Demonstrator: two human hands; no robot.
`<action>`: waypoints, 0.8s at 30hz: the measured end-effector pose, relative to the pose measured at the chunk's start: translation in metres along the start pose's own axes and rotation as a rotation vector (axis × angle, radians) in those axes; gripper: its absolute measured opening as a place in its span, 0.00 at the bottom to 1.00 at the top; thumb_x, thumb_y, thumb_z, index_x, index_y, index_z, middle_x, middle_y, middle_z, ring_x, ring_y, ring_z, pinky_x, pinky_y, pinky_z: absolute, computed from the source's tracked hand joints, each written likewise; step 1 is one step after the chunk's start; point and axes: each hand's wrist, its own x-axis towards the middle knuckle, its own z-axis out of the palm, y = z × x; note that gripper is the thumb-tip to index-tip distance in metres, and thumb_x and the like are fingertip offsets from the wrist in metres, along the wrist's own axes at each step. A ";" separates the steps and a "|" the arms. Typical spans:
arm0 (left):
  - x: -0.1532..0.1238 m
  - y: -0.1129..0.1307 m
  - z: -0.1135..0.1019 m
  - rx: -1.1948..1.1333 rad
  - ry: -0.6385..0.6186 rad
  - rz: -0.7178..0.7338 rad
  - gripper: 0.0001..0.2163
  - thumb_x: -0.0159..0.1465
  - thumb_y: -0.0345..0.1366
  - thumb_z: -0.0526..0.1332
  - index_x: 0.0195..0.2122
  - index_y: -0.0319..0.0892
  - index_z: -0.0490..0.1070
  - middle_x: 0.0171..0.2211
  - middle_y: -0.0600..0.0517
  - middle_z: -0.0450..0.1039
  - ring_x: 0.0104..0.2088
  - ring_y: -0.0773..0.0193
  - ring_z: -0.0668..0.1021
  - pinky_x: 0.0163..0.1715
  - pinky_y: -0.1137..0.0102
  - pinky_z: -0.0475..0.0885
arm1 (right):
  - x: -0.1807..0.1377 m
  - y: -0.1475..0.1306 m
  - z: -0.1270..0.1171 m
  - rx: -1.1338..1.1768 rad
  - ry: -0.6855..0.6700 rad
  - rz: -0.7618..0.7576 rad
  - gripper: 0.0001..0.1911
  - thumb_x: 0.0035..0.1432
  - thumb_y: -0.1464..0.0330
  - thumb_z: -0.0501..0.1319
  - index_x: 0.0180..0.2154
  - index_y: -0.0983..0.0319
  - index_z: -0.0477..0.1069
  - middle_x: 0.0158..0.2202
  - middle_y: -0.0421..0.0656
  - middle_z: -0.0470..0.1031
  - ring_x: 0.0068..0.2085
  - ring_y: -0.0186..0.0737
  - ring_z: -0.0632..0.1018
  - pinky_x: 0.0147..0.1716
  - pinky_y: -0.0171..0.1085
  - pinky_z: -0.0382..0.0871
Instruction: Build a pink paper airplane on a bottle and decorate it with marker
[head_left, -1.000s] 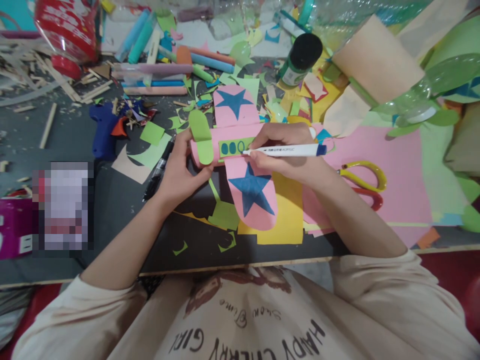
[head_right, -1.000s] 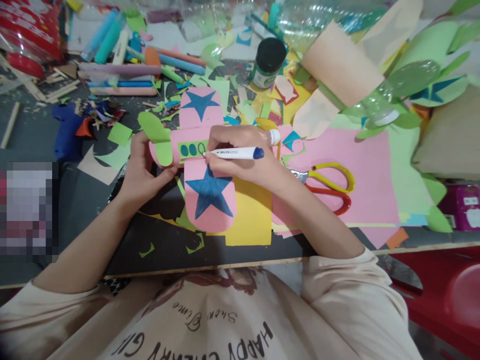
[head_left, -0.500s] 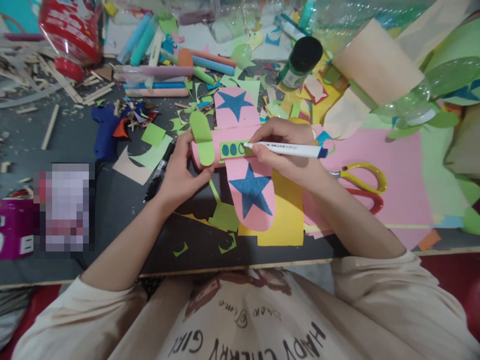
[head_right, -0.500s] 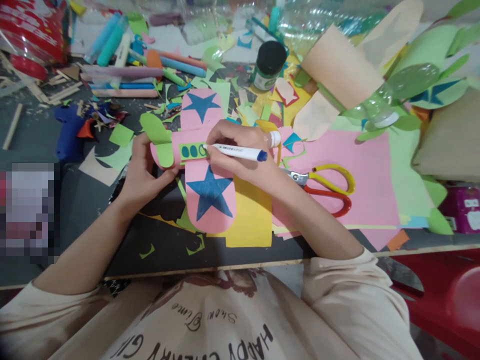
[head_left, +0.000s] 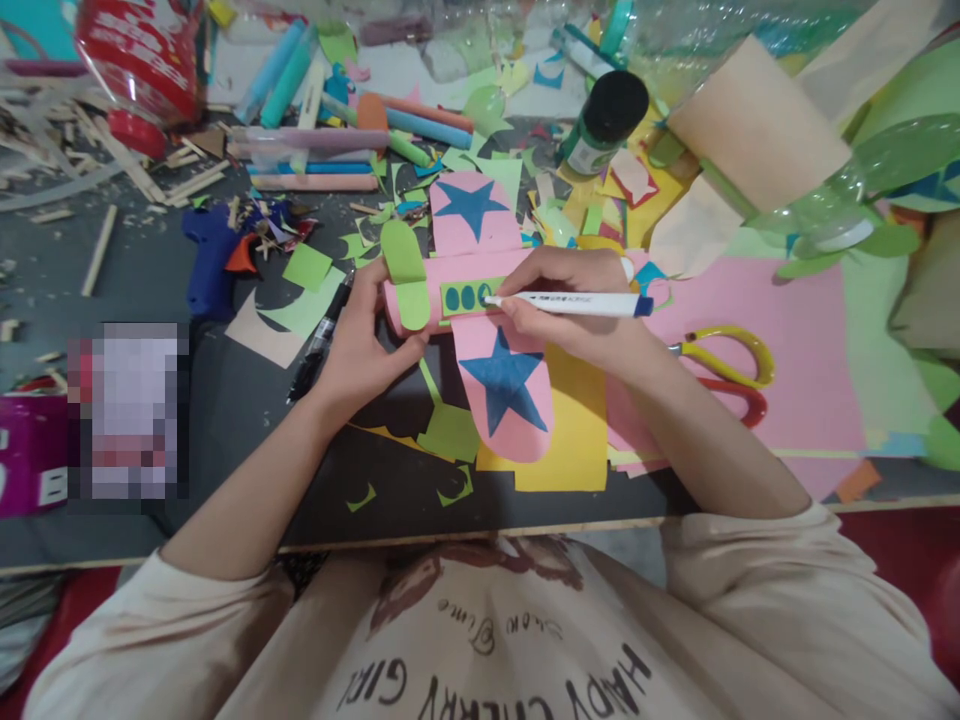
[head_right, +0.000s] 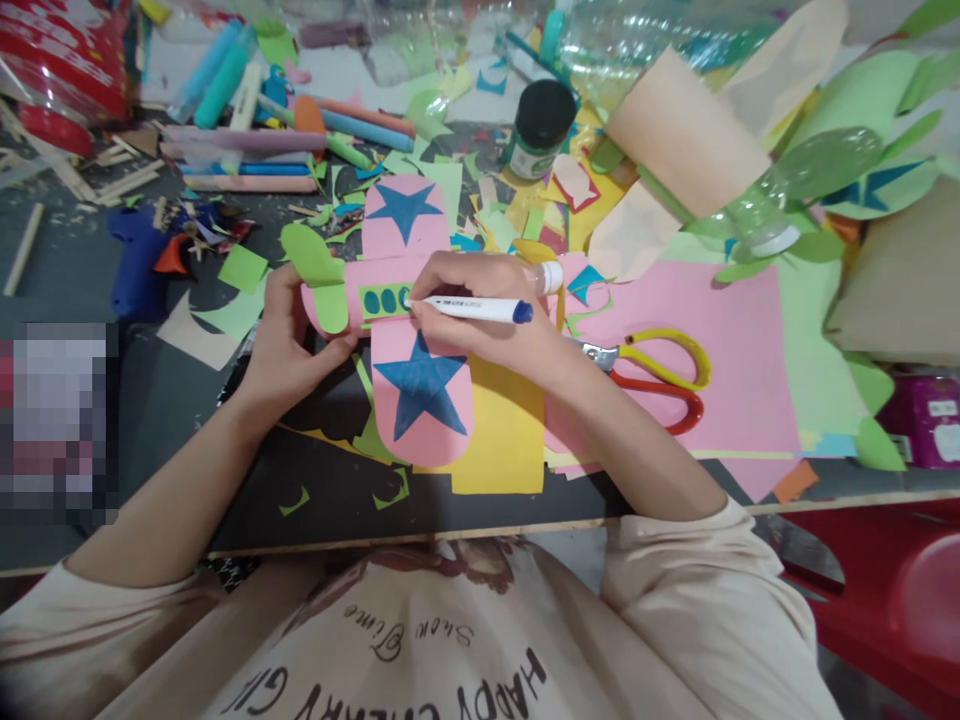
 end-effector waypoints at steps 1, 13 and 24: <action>0.000 0.000 0.000 0.002 -0.003 -0.005 0.31 0.64 0.51 0.63 0.64 0.48 0.56 0.59 0.43 0.68 0.63 0.48 0.72 0.63 0.54 0.68 | 0.000 0.000 0.000 -0.004 -0.008 0.003 0.05 0.58 0.66 0.63 0.29 0.58 0.71 0.27 0.40 0.77 0.29 0.37 0.75 0.26 0.37 0.66; 0.000 0.001 -0.004 0.022 -0.035 0.022 0.30 0.65 0.49 0.62 0.65 0.49 0.54 0.59 0.44 0.67 0.62 0.48 0.73 0.61 0.55 0.71 | 0.005 0.009 -0.002 0.039 0.107 -0.129 0.06 0.59 0.68 0.63 0.28 0.57 0.72 0.27 0.38 0.77 0.26 0.35 0.74 0.25 0.37 0.64; -0.001 0.002 -0.003 0.011 -0.012 0.052 0.29 0.65 0.45 0.62 0.65 0.50 0.54 0.59 0.44 0.67 0.60 0.50 0.74 0.60 0.54 0.72 | 0.005 0.008 0.000 0.004 0.081 -0.081 0.06 0.57 0.69 0.63 0.28 0.57 0.71 0.26 0.38 0.77 0.26 0.34 0.73 0.26 0.37 0.65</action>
